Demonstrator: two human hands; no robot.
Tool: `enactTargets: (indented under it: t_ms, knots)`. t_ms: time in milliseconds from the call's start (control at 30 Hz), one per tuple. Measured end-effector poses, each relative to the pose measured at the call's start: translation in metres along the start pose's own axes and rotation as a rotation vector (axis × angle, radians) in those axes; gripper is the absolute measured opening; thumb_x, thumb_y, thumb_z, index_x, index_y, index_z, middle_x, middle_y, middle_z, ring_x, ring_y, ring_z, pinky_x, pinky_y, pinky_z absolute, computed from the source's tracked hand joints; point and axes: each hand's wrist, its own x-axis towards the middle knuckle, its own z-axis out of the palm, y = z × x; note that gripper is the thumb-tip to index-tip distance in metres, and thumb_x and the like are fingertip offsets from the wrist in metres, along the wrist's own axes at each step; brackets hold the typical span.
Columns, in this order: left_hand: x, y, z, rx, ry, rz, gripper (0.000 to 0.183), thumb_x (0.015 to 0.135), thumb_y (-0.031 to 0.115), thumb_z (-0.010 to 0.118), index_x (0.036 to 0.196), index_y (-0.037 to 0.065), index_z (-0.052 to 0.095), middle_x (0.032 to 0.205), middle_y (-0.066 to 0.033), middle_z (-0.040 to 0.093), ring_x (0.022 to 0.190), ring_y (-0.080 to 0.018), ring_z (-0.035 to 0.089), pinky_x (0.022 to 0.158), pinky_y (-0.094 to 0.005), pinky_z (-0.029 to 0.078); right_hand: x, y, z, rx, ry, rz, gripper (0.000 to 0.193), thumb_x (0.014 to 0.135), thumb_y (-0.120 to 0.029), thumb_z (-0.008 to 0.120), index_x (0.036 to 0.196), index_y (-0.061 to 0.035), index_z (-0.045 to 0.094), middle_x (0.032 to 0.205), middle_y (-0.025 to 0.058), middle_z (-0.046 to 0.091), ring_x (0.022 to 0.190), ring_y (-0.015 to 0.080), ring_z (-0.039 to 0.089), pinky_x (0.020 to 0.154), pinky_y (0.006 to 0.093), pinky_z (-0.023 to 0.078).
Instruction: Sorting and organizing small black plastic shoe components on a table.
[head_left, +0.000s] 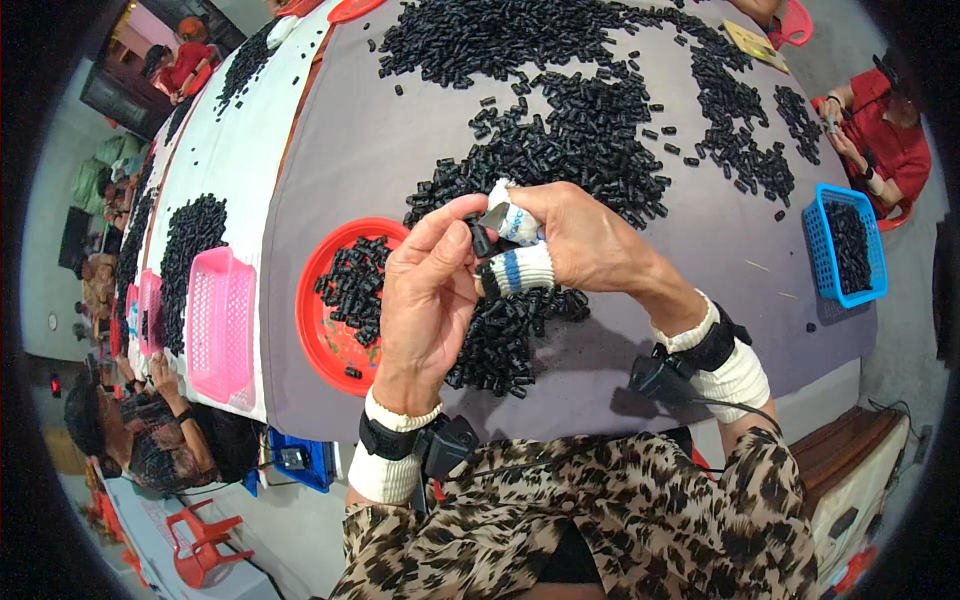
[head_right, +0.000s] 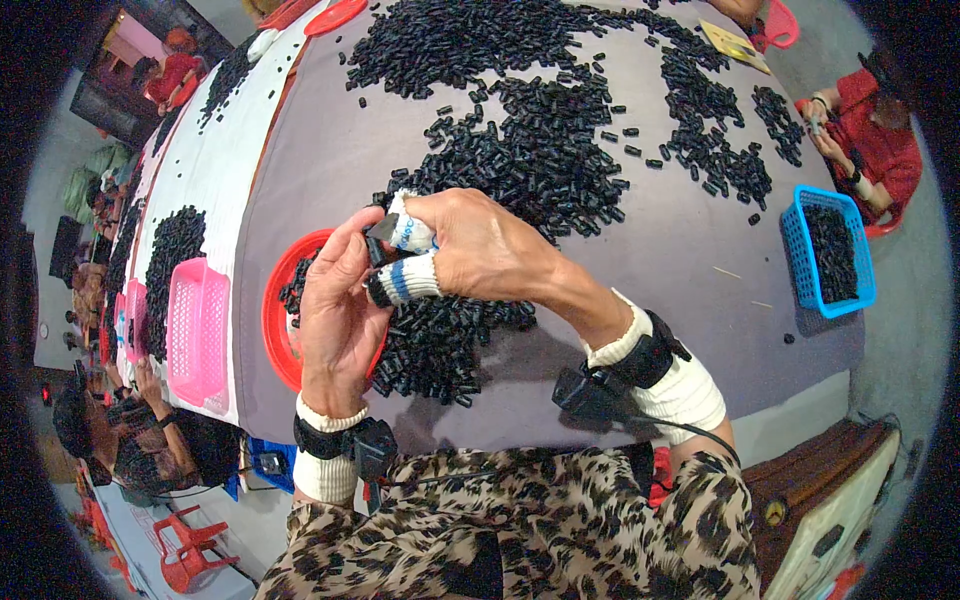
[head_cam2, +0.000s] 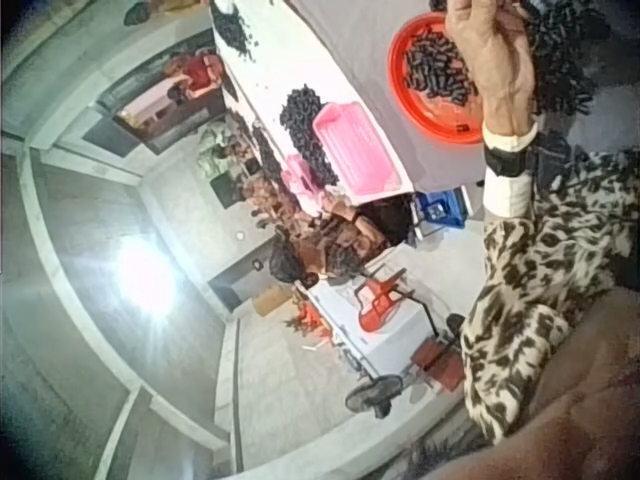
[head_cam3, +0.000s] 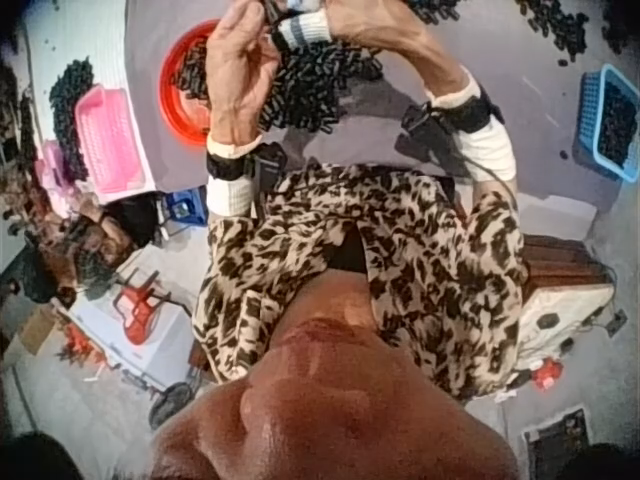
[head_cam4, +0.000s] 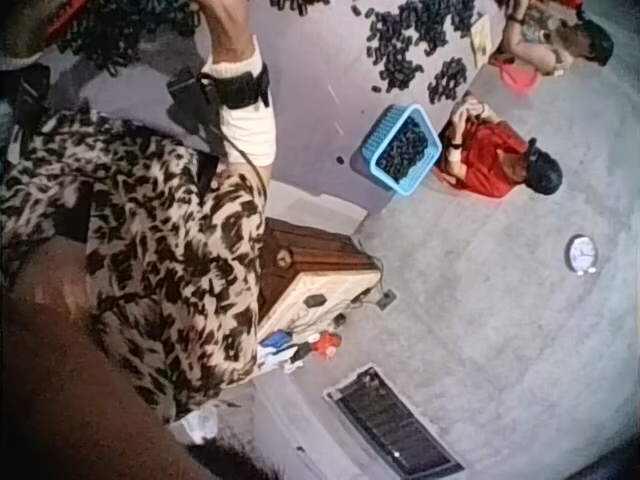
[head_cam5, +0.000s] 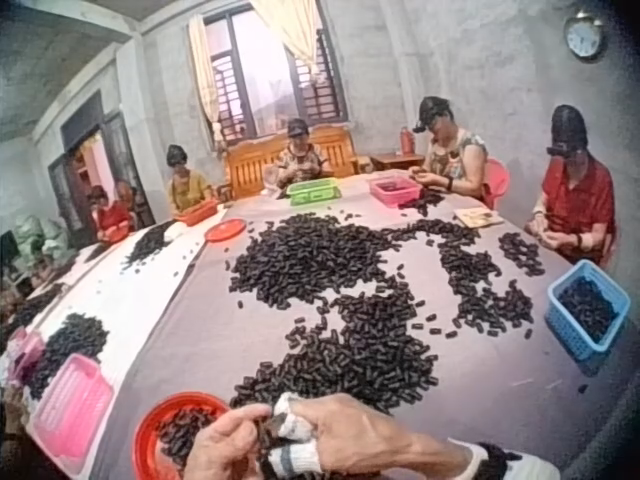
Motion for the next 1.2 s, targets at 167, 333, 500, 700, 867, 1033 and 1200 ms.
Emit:
enactTargets:
  t_ms: [167, 333, 500, 700, 867, 1033, 1200]
  knots:
    - [-0.0015, 0.0001, 0.0021, 0.018, -0.053, 0.013, 0.027, 0.087, 0.011, 0.055, 0.111, -0.003, 0.054, 0.080, 0.0001, 0.056, 0.073, -0.0064, 0.051, 0.067, -0.0214, 0.046, 0.0017, -0.0028, -0.0019, -0.074, -0.044, 0.027, 0.039, 0.068, -0.035, 0.071, 0.075, -0.0001, 0.054, 0.064, 0.0100, 0.054, 0.058, 0.0198, 0.051, 0.057, 0.0332, 0.041]
    - [-0.0001, -0.0015, -0.0040, 0.058, -0.035, 0.017, 0.026, 0.086, 0.011, 0.057, 0.109, -0.002, 0.055, 0.083, -0.0006, 0.057, 0.074, -0.0063, 0.053, 0.067, -0.0215, 0.047, 0.0025, -0.0013, -0.0018, -0.079, -0.049, 0.010, 0.040, 0.067, -0.036, 0.070, 0.075, 0.0001, 0.055, 0.064, 0.0100, 0.054, 0.058, 0.0203, 0.051, 0.056, 0.0339, 0.041]
    - [0.0009, -0.0020, 0.0003, 0.054, -0.017, 0.009, 0.026, 0.087, 0.011, 0.056, 0.109, -0.002, 0.055, 0.084, -0.0010, 0.058, 0.075, -0.0060, 0.053, 0.067, -0.0212, 0.048, 0.0026, -0.0004, -0.0036, -0.090, -0.069, 0.027, 0.040, 0.067, -0.036, 0.069, 0.075, 0.0009, 0.056, 0.063, 0.0108, 0.055, 0.057, 0.0208, 0.052, 0.056, 0.0340, 0.041]
    - [0.0011, -0.0012, -0.0010, 0.045, -0.007, -0.003, 0.027, 0.087, 0.010, 0.055, 0.110, -0.003, 0.054, 0.083, -0.0008, 0.058, 0.073, -0.0051, 0.053, 0.067, -0.0204, 0.047, 0.0033, 0.0012, -0.0058, -0.134, -0.115, 0.032, 0.033, 0.071, -0.028, 0.070, 0.086, -0.0018, 0.057, 0.067, 0.0020, 0.053, 0.062, 0.0108, 0.047, 0.057, 0.0274, 0.040]
    - [0.0004, 0.0005, 0.0015, 0.047, -0.004, -0.012, 0.027, 0.087, 0.011, 0.055, 0.110, -0.004, 0.054, 0.082, -0.0004, 0.058, 0.073, -0.0048, 0.053, 0.067, -0.0196, 0.047, 0.0035, -0.0003, -0.0050, -0.133, -0.114, 0.056, 0.034, 0.071, -0.029, 0.070, 0.087, -0.0014, 0.057, 0.067, 0.0029, 0.052, 0.061, 0.0119, 0.047, 0.057, 0.0280, 0.040]
    - [0.0015, -0.0010, -0.0023, 0.053, 0.002, -0.007, 0.026, 0.087, 0.011, 0.055, 0.109, -0.004, 0.055, 0.083, -0.0011, 0.058, 0.073, -0.0055, 0.054, 0.068, -0.0201, 0.047, 0.0038, 0.0022, -0.0057, -0.186, -0.117, 0.019, 0.034, 0.073, -0.029, 0.069, 0.088, -0.0018, 0.056, 0.066, 0.0040, 0.053, 0.061, 0.0127, 0.048, 0.057, 0.0290, 0.040]
    - [-0.0002, -0.0006, 0.0055, 0.059, 0.023, -0.010, 0.025, 0.087, 0.010, 0.055, 0.108, -0.004, 0.055, 0.085, -0.0026, 0.060, 0.076, -0.0065, 0.056, 0.070, -0.0212, 0.048, 0.0019, 0.0025, -0.0041, -0.151, -0.106, 0.005, 0.033, 0.073, -0.029, 0.069, 0.086, -0.0015, 0.056, 0.065, 0.0041, 0.053, 0.060, 0.0132, 0.048, 0.057, 0.0293, 0.040]
